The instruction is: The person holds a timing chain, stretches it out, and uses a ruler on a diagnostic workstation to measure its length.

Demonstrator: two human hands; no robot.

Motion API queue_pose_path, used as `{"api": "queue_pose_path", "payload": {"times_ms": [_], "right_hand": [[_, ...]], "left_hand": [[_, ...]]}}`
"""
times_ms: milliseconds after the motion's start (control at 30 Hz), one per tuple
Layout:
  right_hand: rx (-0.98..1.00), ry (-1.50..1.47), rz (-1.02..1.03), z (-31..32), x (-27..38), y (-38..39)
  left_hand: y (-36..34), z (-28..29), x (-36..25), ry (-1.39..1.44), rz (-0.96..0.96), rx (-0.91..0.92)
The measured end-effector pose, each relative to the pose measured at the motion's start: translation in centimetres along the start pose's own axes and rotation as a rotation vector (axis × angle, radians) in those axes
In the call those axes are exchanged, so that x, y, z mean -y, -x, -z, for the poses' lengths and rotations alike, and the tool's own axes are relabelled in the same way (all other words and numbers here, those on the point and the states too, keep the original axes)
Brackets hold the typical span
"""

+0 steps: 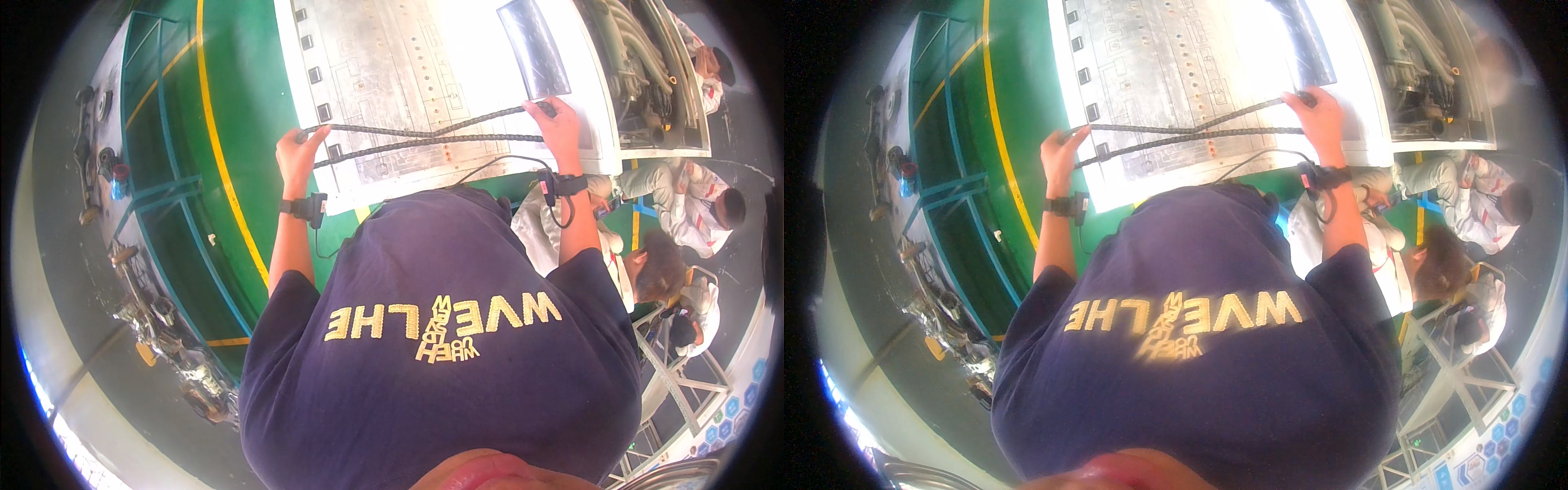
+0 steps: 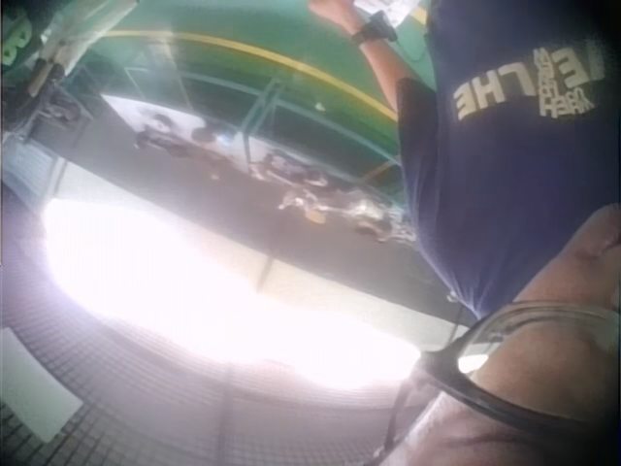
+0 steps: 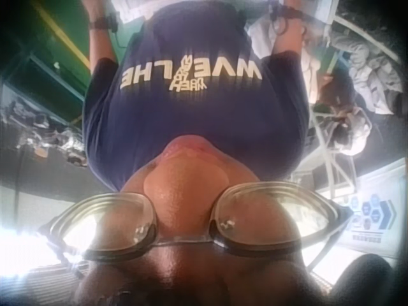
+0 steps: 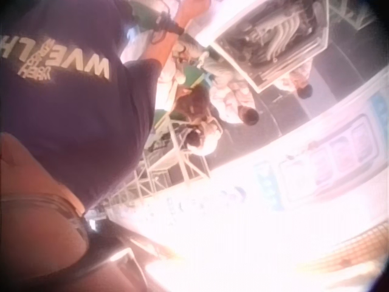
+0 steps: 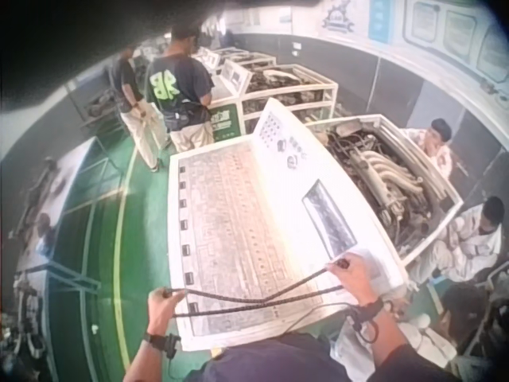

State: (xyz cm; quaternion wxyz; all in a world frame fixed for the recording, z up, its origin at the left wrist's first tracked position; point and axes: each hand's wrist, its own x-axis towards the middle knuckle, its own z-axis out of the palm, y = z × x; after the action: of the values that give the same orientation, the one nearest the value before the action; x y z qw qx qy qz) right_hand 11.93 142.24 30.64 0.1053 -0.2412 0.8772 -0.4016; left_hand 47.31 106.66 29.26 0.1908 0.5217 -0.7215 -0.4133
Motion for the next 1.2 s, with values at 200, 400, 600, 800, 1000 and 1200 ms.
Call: {"api": "queue_pose_path", "payload": {"times_ms": [200, 400, 600, 800, 1000, 1200], "right_hand": [[-0.158, -0.205, -0.078, -0.6, -1.5, 0.0], [0.123, -0.082, -0.341, 0.5, -2.4, -0.3], [0.381, -0.518, -0.570, 1.6, -2.3, -0.5], [0.413, -0.665, -0.613, 2.2, -3.3, -1.3], [0.375, -0.742, -0.654, 1.7, -3.4, -1.2], [0.250, -0.786, -0.541, 1.1, -2.6, -1.6]], "left_hand": [[-0.4, -0.2, 0.1, 0.043, -0.058, -0.078], [-0.2, 0.7, 0.0, 0.082, 0.054, 0.021], [-0.8, 2.3, 0.1, 0.538, 0.450, 0.271], [-1.6, 3.3, 1.7, 0.783, 0.625, 0.478], [-1.2, 3.2, 2.5, 0.880, 0.687, 0.440], [-1.6, 3.3, 3.2, 0.852, 0.670, 0.396]]}}
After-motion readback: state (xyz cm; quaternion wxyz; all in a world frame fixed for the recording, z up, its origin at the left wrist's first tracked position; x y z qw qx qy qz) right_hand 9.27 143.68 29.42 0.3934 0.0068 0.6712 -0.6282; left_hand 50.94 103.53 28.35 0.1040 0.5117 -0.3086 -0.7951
